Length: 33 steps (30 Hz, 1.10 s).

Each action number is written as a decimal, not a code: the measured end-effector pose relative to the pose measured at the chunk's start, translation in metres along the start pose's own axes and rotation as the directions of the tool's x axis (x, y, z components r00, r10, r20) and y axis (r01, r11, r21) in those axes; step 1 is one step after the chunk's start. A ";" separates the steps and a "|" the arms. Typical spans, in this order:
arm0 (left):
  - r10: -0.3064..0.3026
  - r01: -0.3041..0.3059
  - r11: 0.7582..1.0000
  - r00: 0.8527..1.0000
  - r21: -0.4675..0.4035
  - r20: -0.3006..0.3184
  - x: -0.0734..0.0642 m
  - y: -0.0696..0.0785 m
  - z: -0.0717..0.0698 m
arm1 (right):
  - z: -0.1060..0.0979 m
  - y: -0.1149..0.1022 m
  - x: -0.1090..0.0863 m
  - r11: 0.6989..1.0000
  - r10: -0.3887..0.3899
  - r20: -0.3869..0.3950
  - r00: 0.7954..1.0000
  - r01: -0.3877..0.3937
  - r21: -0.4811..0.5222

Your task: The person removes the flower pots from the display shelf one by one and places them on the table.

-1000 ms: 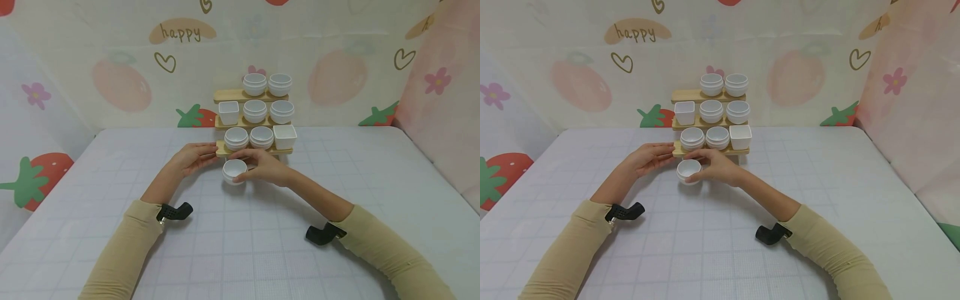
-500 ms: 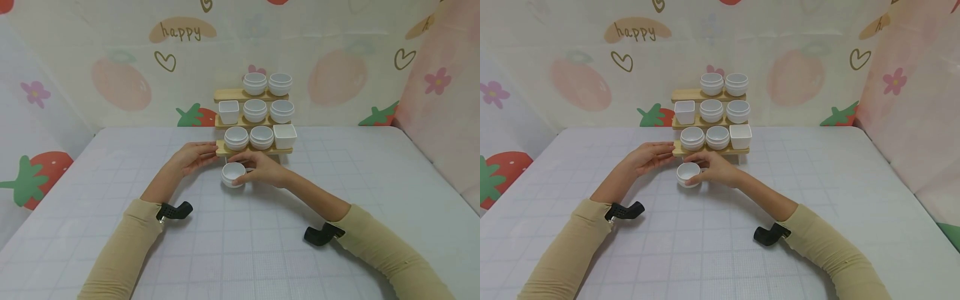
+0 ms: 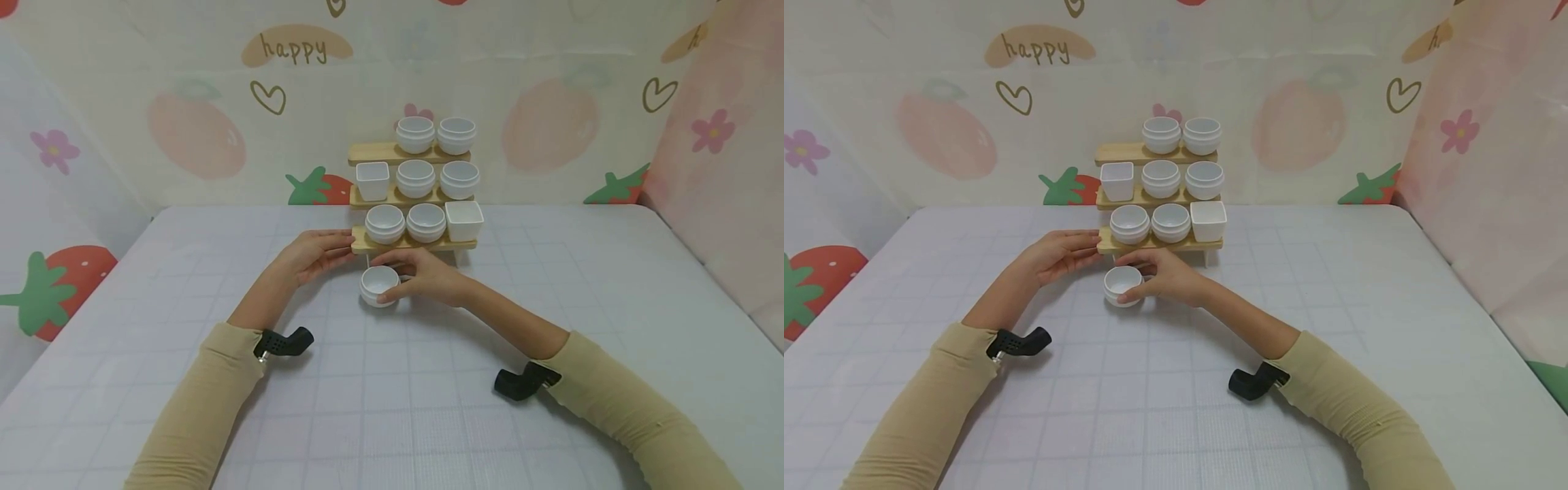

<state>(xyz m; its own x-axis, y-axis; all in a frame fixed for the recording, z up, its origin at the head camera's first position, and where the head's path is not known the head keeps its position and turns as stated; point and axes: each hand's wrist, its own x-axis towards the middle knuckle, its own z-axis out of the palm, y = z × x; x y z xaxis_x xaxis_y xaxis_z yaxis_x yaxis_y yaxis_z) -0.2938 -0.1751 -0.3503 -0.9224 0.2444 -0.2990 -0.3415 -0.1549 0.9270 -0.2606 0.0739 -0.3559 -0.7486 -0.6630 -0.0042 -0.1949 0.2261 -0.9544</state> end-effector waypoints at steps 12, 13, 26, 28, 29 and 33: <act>0.000 -0.001 1.000 1.000 0.018 0.007 0.000 0.001 0.000 | 0.001 0.002 0.000 1.000 0.017 0.015 1.000 -0.017 -0.012; 0.001 -0.001 1.000 1.000 0.017 0.005 0.000 0.001 0.000 | 0.001 0.002 0.000 1.000 0.018 0.015 1.000 -0.018 -0.018; -0.014 0.014 1.000 1.000 0.010 -0.007 0.000 0.001 0.001 | -0.002 0.001 0.000 0.999 0.032 0.051 0.998 -0.031 -0.030; -0.014 0.014 1.000 1.000 0.008 -0.011 0.001 0.001 0.000 | -0.004 0.000 -0.001 0.999 0.041 0.059 0.997 -0.039 -0.037; -0.013 0.013 1.000 1.000 0.008 -0.012 0.001 0.001 0.000 | -0.005 -0.001 -0.001 0.998 0.045 0.063 0.997 -0.043 -0.041; -0.010 0.011 1.000 1.000 0.008 -0.019 0.001 0.000 0.001 | -0.008 -0.002 -0.001 0.997 0.053 0.076 0.996 -0.048 -0.064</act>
<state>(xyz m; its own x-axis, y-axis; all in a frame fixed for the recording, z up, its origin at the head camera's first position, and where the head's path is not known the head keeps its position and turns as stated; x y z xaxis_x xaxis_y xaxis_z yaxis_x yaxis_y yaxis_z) -0.2947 -0.1741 -0.3501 -0.9220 0.2279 -0.3129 -0.3498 -0.1444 0.9256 -0.2644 0.0804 -0.3513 -0.7076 -0.7024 -0.0778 -0.1986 0.3033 -0.9320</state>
